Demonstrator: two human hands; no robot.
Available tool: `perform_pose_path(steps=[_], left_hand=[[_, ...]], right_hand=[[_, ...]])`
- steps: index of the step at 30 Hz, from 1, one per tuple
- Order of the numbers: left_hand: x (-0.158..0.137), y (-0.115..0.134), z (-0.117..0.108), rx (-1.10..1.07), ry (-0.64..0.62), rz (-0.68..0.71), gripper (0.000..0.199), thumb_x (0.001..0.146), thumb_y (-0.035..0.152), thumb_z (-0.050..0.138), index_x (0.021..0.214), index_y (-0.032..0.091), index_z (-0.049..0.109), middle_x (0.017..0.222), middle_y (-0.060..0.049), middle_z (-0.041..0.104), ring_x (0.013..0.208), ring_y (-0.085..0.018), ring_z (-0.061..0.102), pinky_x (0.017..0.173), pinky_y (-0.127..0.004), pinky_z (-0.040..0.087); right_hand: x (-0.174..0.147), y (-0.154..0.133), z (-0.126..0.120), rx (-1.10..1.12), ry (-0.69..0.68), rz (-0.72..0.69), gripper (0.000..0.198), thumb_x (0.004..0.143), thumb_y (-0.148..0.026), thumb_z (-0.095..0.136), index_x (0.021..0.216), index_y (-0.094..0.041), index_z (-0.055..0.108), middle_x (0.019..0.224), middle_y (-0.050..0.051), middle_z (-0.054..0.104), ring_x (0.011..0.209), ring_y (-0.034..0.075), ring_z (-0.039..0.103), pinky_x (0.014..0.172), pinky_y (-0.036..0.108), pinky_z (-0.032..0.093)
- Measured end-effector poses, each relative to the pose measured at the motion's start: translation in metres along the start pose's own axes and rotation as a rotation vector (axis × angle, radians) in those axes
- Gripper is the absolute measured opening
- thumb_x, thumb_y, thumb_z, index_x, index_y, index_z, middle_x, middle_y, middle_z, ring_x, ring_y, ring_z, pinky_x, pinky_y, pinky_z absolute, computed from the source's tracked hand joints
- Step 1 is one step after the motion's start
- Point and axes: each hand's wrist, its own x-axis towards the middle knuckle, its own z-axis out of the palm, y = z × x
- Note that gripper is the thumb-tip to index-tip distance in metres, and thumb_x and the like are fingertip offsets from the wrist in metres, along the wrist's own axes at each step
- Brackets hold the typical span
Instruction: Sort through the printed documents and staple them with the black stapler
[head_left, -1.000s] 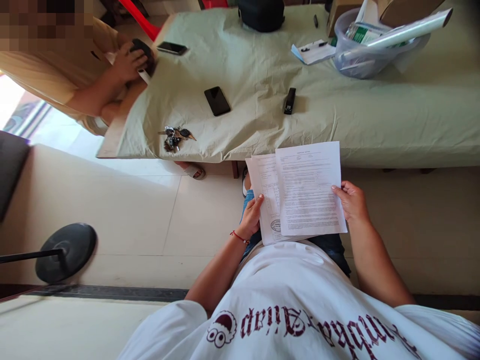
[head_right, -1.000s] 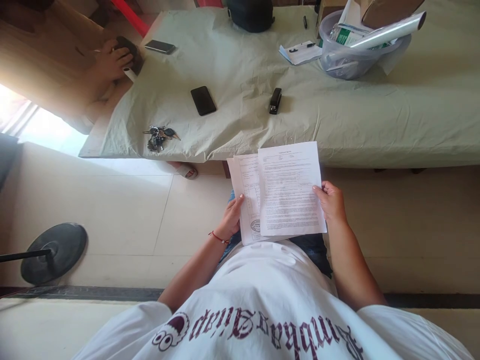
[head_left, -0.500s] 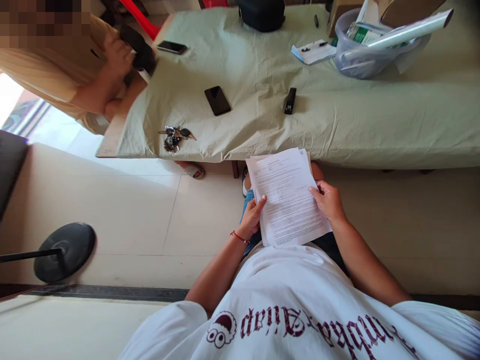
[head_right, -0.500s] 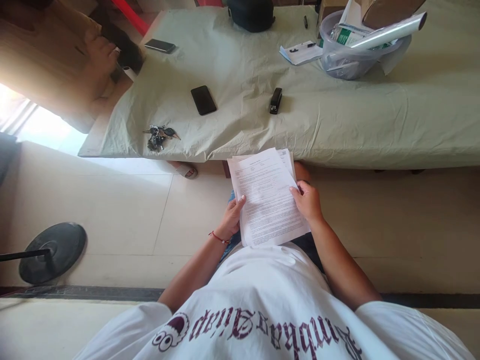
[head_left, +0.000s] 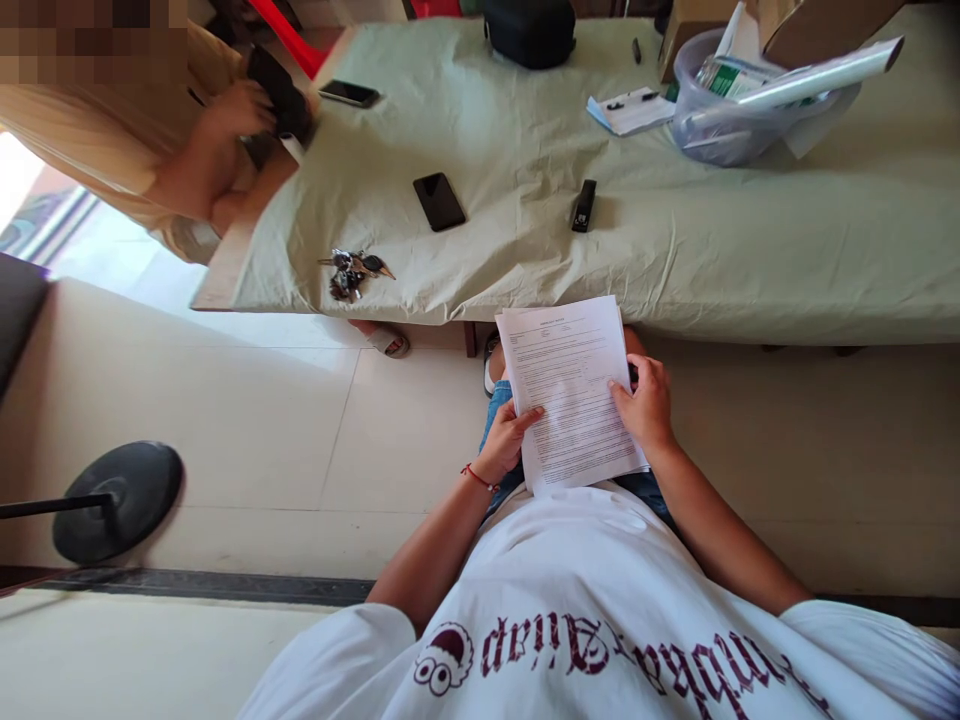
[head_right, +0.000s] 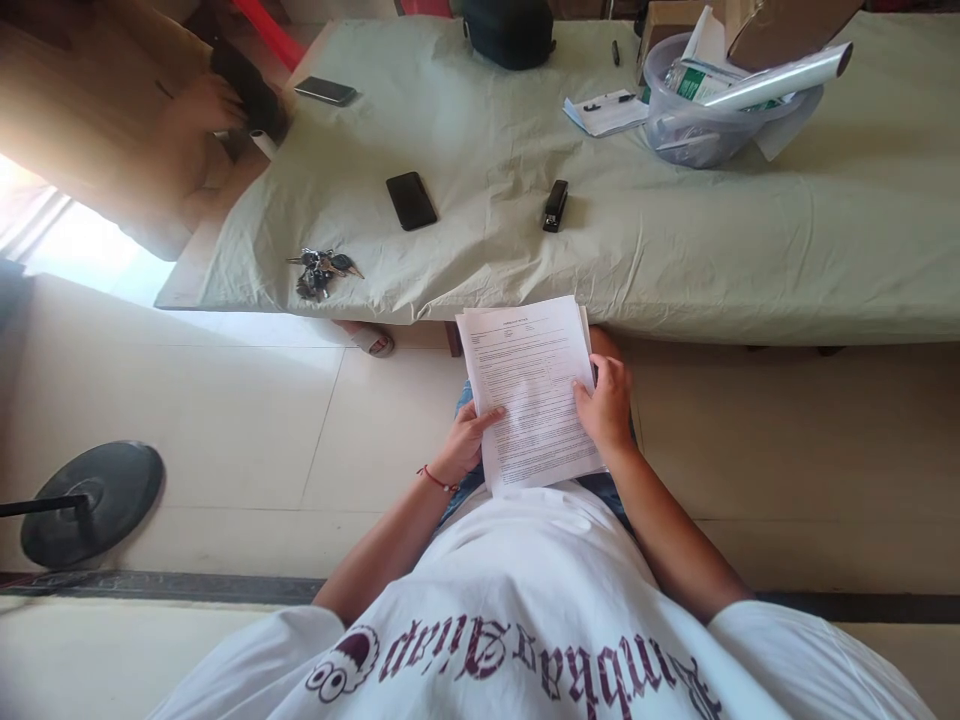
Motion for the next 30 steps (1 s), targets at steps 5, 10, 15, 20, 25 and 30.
perform_pose_path(steps=[5,10,15,20,25,30], left_hand=[[-0.008,0.009,0.000,-0.050,-0.041,-0.026,0.049,0.063,0.036,0.101,0.105,0.018,0.084,0.111,-0.011,0.082,0.101,-0.031,0.076,0.099,-0.046,0.058],[-0.009,0.013,-0.001,-0.084,-0.090,-0.036,0.047,0.064,0.033,0.101,0.104,0.016,0.085,0.110,-0.012,0.083,0.103,-0.031,0.077,0.099,-0.045,0.058],[-0.011,0.015,0.000,-0.098,-0.136,-0.026,0.045,0.064,0.031,0.101,0.104,0.016,0.085,0.113,-0.014,0.083,0.110,-0.035,0.077,0.106,-0.049,0.056],[-0.015,0.020,0.001,-0.096,-0.160,-0.040,0.047,0.064,0.031,0.101,0.105,0.015,0.085,0.115,-0.015,0.083,0.114,-0.037,0.076,0.109,-0.051,0.055],[-0.016,0.018,0.005,-0.123,-0.122,-0.083,0.053,0.064,0.036,0.101,0.109,0.015,0.083,0.115,-0.016,0.082,0.113,-0.040,0.076,0.107,-0.055,0.057],[-0.016,0.018,0.001,-0.110,-0.122,-0.074,0.057,0.063,0.040,0.102,0.111,0.016,0.082,0.118,-0.017,0.082,0.117,-0.041,0.075,0.109,-0.056,0.057]], right_hand=[[0.009,0.010,-0.008,0.315,-0.135,0.172,0.078,0.076,-0.052,0.084,0.142,-0.024,0.054,0.126,0.014,0.071,0.117,0.033,0.067,0.109,0.059,0.052],[0.017,0.009,-0.023,0.736,-0.297,0.368,0.085,0.063,-0.063,0.095,0.133,-0.033,0.058,0.114,0.004,0.077,0.113,0.029,0.073,0.105,0.052,0.057],[0.021,0.004,-0.030,0.653,-0.276,0.322,0.084,0.062,-0.059,0.098,0.131,-0.029,0.062,0.119,0.005,0.078,0.125,0.029,0.068,0.112,0.053,0.053],[0.017,-0.004,-0.037,0.768,-0.484,0.343,0.070,0.068,-0.057,0.097,0.126,-0.029,0.070,0.131,0.007,0.078,0.126,0.032,0.071,0.111,0.052,0.056],[0.005,-0.016,-0.041,0.857,-0.597,0.511,0.061,0.061,-0.058,0.100,0.107,-0.024,0.079,0.120,0.008,0.082,0.118,0.035,0.076,0.111,0.055,0.056],[0.002,-0.015,-0.051,0.896,-0.659,0.530,0.061,0.062,-0.059,0.099,0.112,-0.027,0.082,0.115,0.006,0.083,0.120,0.036,0.075,0.114,0.056,0.056]])
